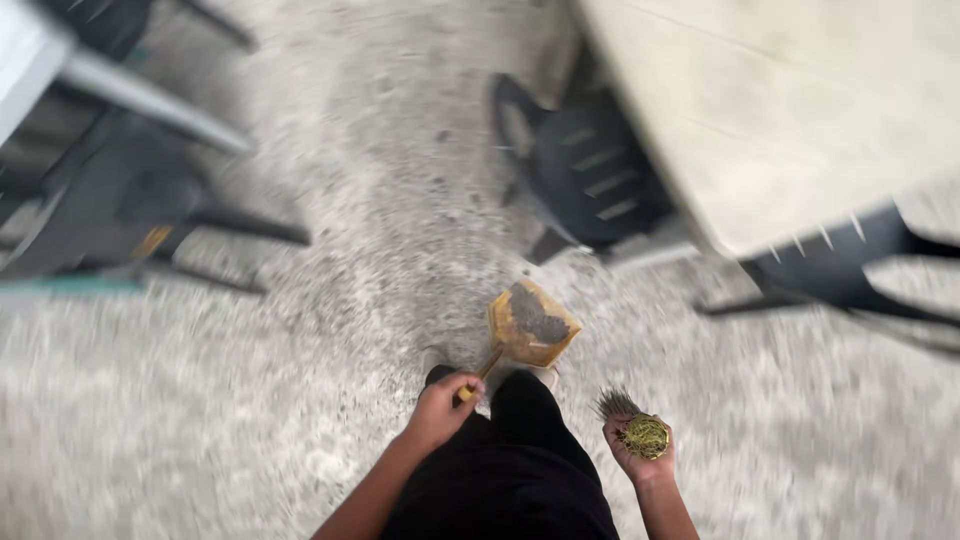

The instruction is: Sweeping the concrete floor with a broom and dustpan followed by wiping down plastic chairs with a spray cleaner and cloth.

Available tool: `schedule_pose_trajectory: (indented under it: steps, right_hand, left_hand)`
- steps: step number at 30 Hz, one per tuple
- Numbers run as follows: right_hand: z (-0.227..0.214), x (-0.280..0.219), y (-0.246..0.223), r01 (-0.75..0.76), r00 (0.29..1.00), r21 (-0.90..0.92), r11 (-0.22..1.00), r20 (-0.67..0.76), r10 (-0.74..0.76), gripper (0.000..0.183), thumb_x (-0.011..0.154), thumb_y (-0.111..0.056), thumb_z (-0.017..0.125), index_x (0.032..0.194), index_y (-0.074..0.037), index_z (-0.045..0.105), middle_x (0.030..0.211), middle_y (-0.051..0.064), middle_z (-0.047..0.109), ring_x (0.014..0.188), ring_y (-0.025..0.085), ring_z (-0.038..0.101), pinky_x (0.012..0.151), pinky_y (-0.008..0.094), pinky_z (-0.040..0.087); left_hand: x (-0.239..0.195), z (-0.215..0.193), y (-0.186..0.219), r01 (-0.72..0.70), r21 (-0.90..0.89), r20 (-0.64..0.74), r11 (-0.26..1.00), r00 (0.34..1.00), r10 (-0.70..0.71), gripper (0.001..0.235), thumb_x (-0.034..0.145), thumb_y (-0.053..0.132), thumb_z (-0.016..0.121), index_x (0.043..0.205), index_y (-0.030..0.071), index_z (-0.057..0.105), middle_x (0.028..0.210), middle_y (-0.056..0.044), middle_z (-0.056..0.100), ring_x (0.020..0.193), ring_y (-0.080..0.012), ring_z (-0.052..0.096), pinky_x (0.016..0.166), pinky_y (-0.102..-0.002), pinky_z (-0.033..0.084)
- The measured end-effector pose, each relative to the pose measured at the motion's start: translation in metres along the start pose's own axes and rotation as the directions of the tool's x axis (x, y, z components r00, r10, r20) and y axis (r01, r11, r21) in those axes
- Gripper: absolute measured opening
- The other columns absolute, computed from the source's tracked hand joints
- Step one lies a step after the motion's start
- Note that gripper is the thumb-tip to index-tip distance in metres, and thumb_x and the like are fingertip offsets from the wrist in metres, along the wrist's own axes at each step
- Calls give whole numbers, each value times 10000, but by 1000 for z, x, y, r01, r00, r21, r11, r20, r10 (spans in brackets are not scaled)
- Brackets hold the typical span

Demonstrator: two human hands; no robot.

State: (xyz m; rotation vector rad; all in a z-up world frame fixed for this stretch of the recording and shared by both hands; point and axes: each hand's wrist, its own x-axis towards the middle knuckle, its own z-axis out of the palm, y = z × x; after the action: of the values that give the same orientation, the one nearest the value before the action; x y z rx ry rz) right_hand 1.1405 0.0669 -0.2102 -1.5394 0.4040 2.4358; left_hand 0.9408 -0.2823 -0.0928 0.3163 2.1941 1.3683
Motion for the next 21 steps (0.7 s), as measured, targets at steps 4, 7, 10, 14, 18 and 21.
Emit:
schedule_pose_trajectory:
  steps: [4,7,10,14,18,21]
  right_hand:
    - [102,18,85,-211,976,-133,968,17,215,437,926,-408,584,947,27,546,870,128,535,829,260,535,752,387,495]
    - [156,32,181,-317,948,-361,877,-81,309,470,886,-392,630,946,61,523,856,128,512,801,237,514,725,382,486]
    - [178,57,280,-357,923,-608,709,-113,368,395,799,-345,709,870,-2,528,836,113,516,805,237,538,729,371,522]
    - [182,94,414,-431,867,-798,422,-236,439,359,787,-311,736,871,-18,545,845,87,550,807,226,570,717,344,540]
    - [172,104,546,-657,695,-738,153,-516,501,454,788,-359,745,843,30,519,813,127,550,716,214,567,657,332,543]
    - [175,80,635,-741,596,-671,-15,-668,444,556,833,-373,699,1006,133,546,849,118,572,677,176,597,623,311,540]
  left_hand:
    - [-64,-42,4,20,-39,-322,999,946,-32,136,873,88,735,1005,62,713,997,-100,768,927,-251,757,817,-334,584]
    - [-103,-87,-11,5,-42,-530,999,848,-27,122,875,80,719,992,52,708,1010,-121,759,943,-296,745,813,-351,581]
    - [-142,-149,-35,48,-122,-650,991,751,-117,123,876,96,714,992,59,701,986,-114,751,897,-298,742,780,-358,582]
    - [-194,-218,-72,85,-71,-801,994,589,-108,146,891,137,726,1021,79,690,953,-99,733,896,-301,694,773,-392,558]
    - [-236,-300,-104,136,54,-884,989,467,-17,248,869,162,748,1092,78,679,977,-115,711,928,-333,648,777,-436,525]
    - [-266,-341,-135,185,11,-921,983,384,-62,209,873,139,753,1060,81,680,980,-125,693,951,-340,637,805,-437,520]
